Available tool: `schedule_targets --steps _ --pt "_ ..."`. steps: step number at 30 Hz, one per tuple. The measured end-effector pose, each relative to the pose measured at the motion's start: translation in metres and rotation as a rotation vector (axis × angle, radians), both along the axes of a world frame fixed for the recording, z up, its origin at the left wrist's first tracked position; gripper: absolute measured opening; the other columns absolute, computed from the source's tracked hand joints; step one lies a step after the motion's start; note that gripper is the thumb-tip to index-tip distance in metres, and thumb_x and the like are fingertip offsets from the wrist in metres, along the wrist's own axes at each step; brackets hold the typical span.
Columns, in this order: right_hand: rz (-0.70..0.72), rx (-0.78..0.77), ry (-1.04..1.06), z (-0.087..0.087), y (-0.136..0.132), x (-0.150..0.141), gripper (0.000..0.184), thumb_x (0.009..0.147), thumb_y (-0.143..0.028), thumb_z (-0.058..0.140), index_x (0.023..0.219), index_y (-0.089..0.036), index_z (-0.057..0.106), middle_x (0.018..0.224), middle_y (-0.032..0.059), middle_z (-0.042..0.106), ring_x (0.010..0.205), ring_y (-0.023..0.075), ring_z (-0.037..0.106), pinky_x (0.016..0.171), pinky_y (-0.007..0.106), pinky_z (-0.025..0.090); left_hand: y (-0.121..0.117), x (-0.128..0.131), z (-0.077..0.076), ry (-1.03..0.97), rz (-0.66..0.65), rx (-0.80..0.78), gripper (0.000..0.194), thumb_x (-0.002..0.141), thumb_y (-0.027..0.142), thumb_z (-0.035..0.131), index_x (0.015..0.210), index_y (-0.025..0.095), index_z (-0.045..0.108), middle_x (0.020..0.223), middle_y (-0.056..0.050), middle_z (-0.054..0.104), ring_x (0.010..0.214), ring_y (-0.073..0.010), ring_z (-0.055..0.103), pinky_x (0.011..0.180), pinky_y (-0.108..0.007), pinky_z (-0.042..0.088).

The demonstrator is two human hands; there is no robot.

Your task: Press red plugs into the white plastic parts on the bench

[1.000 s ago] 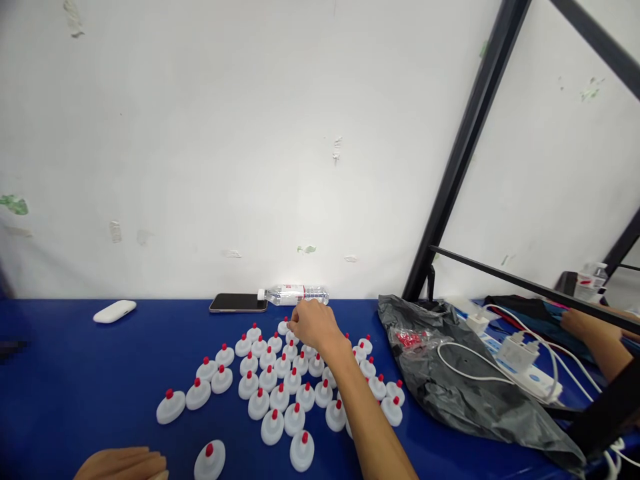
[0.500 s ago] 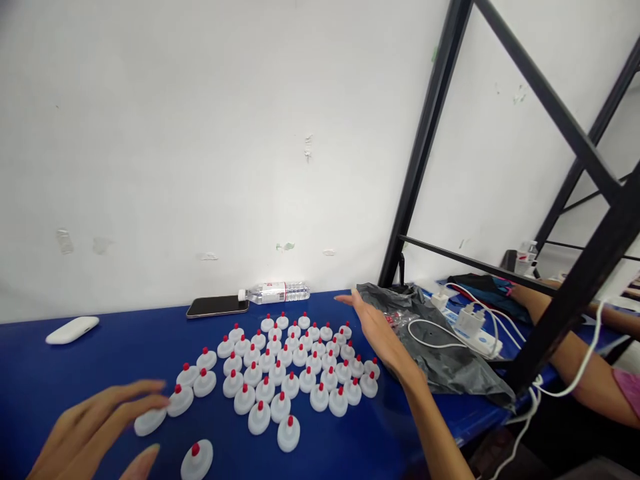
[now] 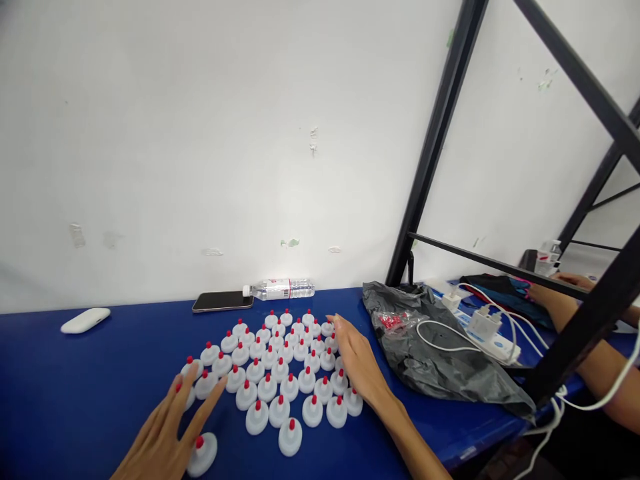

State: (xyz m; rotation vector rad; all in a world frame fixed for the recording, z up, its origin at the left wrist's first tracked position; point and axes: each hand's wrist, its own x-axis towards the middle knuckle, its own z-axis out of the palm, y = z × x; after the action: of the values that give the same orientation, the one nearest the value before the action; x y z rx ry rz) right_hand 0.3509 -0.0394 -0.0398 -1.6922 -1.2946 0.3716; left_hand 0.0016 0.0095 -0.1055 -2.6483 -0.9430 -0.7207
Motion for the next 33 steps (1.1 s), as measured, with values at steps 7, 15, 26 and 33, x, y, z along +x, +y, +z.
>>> schedule_targets --steps 7,15,26,33 --pt "0.011 0.035 0.06 0.001 0.018 0.004 0.075 0.101 -0.075 0.024 0.138 -0.026 0.067 0.146 0.0089 0.064 0.143 0.03 0.051 0.121 0.048 0.034 0.014 0.037 -0.002 -0.075 -0.002 0.083 0.091 0.09 0.066 0.057 0.166 0.033 0.018 0.174 -0.017 0.014 0.152 -0.0553 0.026 0.1 -0.067 0.054" --pt "-0.164 0.166 0.098 0.021 0.098 0.075 0.074 0.106 -0.067 0.019 0.117 -0.019 0.075 0.128 0.0108 0.073 0.122 0.028 0.066 0.106 0.043 0.05 0.045 0.029 0.058 -0.186 -0.064 0.049 0.06 0.103 0.043 0.042 0.16 0.032 0.028 0.169 -0.015 0.021 0.157 -0.0457 0.014 0.113 -0.072 0.034" --pt "-0.184 -0.033 -0.05 -0.011 0.115 0.07 0.033 0.101 -0.038 0.065 0.125 -0.017 0.065 0.126 0.0081 0.067 0.106 0.0254 0.069 0.09 0.044 0.059 0.1 0.01 0.057 -0.565 0.117 -0.351 0.048 0.107 0.048 0.021 0.131 0.024 0.055 0.132 -0.009 0.057 0.126 -0.0293 0.051 0.113 -0.058 0.041" --pt "-0.109 -0.172 -0.168 -0.01 0.108 0.059 0.033 0.101 -0.037 0.065 0.127 -0.017 0.064 0.126 0.009 0.067 0.105 0.0243 0.069 0.089 0.044 0.06 0.089 0.015 0.058 -0.558 0.046 -0.415 0.048 0.106 0.051 0.024 0.131 0.026 0.056 0.132 -0.008 0.056 0.126 -0.0292 0.05 0.11 -0.058 0.043"
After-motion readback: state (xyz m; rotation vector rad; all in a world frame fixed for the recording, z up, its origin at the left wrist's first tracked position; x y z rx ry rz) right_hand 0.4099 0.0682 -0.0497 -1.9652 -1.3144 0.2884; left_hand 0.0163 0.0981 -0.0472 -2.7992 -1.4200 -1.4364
